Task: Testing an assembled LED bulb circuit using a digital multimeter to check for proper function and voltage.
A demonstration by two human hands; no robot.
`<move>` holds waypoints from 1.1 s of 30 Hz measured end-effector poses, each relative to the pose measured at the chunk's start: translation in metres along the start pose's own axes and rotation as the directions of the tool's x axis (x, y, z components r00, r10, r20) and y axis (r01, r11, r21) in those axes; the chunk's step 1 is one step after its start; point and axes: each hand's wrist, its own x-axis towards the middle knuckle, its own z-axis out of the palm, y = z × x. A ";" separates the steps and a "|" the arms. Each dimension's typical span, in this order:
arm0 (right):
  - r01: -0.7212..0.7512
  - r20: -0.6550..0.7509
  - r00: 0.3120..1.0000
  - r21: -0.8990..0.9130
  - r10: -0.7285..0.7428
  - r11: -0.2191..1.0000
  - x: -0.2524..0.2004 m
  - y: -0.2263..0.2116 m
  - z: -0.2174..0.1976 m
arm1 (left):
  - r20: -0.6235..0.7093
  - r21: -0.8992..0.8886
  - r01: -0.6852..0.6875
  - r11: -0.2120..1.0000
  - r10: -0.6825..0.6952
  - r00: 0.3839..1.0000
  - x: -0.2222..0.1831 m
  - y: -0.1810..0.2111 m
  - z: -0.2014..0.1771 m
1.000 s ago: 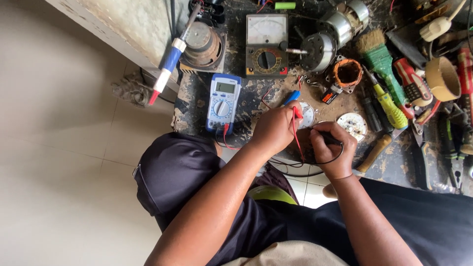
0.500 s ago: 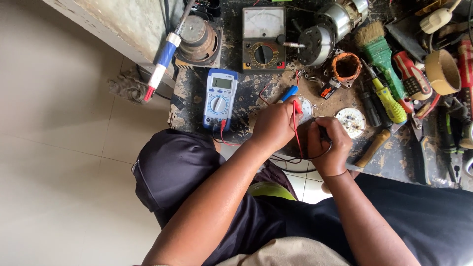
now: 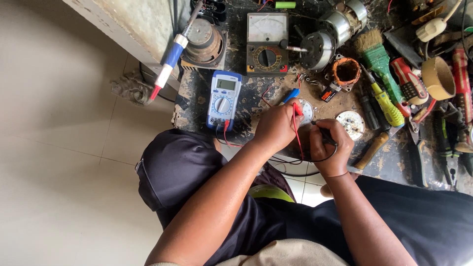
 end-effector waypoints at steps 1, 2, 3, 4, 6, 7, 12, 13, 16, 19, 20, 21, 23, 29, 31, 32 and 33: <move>0.000 0.018 1.000 -0.001 0.000 1.000 0.001 -0.001 0.000 | -0.003 -0.004 -0.004 1.000 0.004 1.000 -0.001 0.001 0.000; 0.000 0.035 0.999 -0.001 0.000 1.000 0.002 -0.003 0.001 | -0.004 -0.007 -0.007 1.000 0.007 1.000 -0.001 0.001 0.000; 0.002 0.034 0.999 -0.002 -0.002 1.000 0.003 -0.003 0.000 | -0.006 -0.007 -0.009 1.000 0.009 1.000 -0.001 0.002 -0.001; -0.005 0.025 1.000 0.002 0.005 1.000 0.002 -0.003 0.000 | -0.002 0.001 -0.022 1.000 0.022 1.000 -0.002 0.003 -0.001; -0.010 0.016 1.000 0.006 0.010 1.000 0.002 -0.001 0.001 | 0.000 0.010 -0.035 0.999 0.035 0.999 -0.004 0.006 -0.004; -0.005 0.023 1.000 -0.006 0.005 1.000 0.002 0.001 0.001 | -0.001 -0.003 -0.047 0.999 0.047 0.999 -0.005 0.009 -0.006; 0.033 -0.024 0.999 -0.034 -0.033 0.999 0.003 0.000 0.004 | -0.054 -0.006 -0.128 0.992 0.128 0.990 -0.011 0.009 -0.006; 0.088 -0.014 0.996 -0.064 -0.089 0.994 0.008 -0.009 0.005 | -0.096 0.004 -0.133 0.991 0.133 0.986 -0.011 0.011 -0.008; 0.208 0.089 0.977 -0.195 -0.194 0.959 0.016 -0.021 0.005 | -0.164 0.018 -0.130 0.991 0.131 0.978 -0.009 0.010 -0.013; 0.289 0.207 0.950 -0.300 -0.234 0.909 0.018 -0.016 0.008 | -0.216 0.044 -0.120 0.992 0.127 0.968 -0.008 0.003 -0.012; 0.301 0.230 0.944 -0.313 -0.235 0.901 0.018 -0.012 0.010 | -0.242 0.064 -0.120 0.991 0.132 0.961 -0.008 0.001 -0.011; 0.299 0.224 0.946 -0.314 -0.235 0.901 0.018 -0.011 0.010 | -0.239 0.068 -0.123 0.990 0.136 0.961 -0.008 -0.002 -0.009; 0.311 0.210 0.945 -0.327 -0.252 0.893 0.017 -0.010 0.011 | -0.279 0.114 -0.204 0.972 0.228 0.933 -0.007 -0.008 -0.004; 0.310 0.127 0.951 -0.342 -0.283 0.887 0.013 -0.001 0.009 | -0.330 0.117 -0.275 0.954 0.298 0.895 -0.005 -0.009 -0.002; 0.245 0.071 0.970 -0.288 -0.234 0.926 0.012 -0.004 0.006 | -0.331 0.113 -0.276 0.954 0.298 0.895 -0.006 -0.007 -0.001; 0.183 0.019 0.983 -0.228 -0.184 0.956 0.013 -0.005 0.005 | -0.335 0.108 -0.276 0.955 0.297 0.894 -0.006 -0.005 -0.001; 0.182 0.014 0.983 -0.227 -0.184 0.957 0.009 0.001 0.002 | -0.333 0.113 -0.279 0.954 0.301 0.894 -0.007 -0.003 0.000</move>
